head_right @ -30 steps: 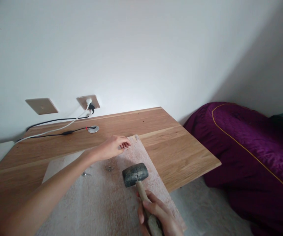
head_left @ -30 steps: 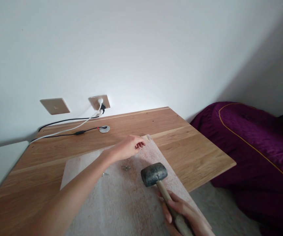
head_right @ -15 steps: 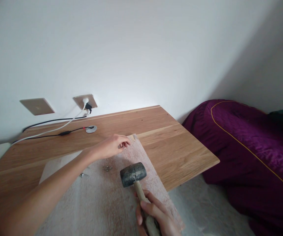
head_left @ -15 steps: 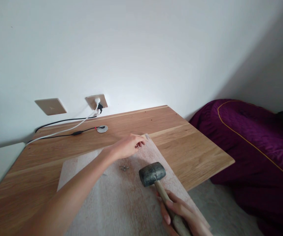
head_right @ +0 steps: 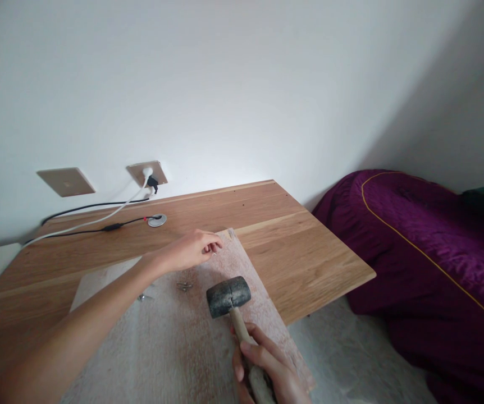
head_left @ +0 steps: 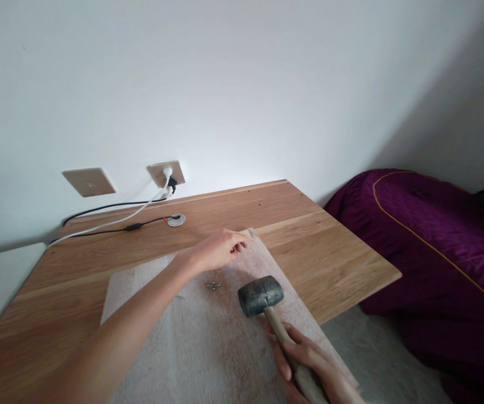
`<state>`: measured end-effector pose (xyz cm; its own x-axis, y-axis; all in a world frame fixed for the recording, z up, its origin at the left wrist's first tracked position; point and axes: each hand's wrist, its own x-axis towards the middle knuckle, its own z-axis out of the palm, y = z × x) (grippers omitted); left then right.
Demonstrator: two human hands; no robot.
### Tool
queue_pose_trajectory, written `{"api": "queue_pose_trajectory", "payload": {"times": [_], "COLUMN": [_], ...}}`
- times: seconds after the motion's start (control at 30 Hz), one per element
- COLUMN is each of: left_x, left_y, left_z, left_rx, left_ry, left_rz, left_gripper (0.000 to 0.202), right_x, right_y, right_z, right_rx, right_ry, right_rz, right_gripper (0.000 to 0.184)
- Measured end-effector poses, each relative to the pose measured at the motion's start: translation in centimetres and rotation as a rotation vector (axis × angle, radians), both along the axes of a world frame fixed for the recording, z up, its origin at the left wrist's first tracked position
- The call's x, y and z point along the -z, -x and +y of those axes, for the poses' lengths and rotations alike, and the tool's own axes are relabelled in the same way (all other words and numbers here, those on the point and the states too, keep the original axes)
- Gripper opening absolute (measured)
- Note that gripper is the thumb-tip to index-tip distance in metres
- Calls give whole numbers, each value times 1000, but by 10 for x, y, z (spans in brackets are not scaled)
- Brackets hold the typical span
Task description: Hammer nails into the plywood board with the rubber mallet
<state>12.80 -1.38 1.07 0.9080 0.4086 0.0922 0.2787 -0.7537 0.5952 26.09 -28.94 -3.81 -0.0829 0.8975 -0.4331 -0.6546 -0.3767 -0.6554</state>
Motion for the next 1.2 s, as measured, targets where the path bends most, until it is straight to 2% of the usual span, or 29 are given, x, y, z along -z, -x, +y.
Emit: {"api": "queue_pose_trajectory", "payload": {"times": [0.13,0.33,0.53,0.63,0.9,1.2], "left_x": [1,2,6,4,0,7], "left_y": [-1,-2,-1,1,14,23], "left_z": [-2,-4,-1,-2,-5,-4], "left_rx": [-14,-13,-18,-16,-3,-62], "left_ry": [0,-9,39,23,-149,-110], "left_rz": [14,10,15,13,87,59], "left_gripper": [35,30,25,23,19,28], "right_x": [1,3,12,9,-3,-3], "right_y": [-1,-2,5,5,0,2], "right_z": [0,-1,-3,-4,-3,-3], "right_rx": [-1,-38,47,52,-4,3], "right_ry": [-18,-27,-15,-11,-15,2], "right_rz": [7,-15,-4,-43,-77,-38], "right_gripper": [47,42,45,44,47,46]}}
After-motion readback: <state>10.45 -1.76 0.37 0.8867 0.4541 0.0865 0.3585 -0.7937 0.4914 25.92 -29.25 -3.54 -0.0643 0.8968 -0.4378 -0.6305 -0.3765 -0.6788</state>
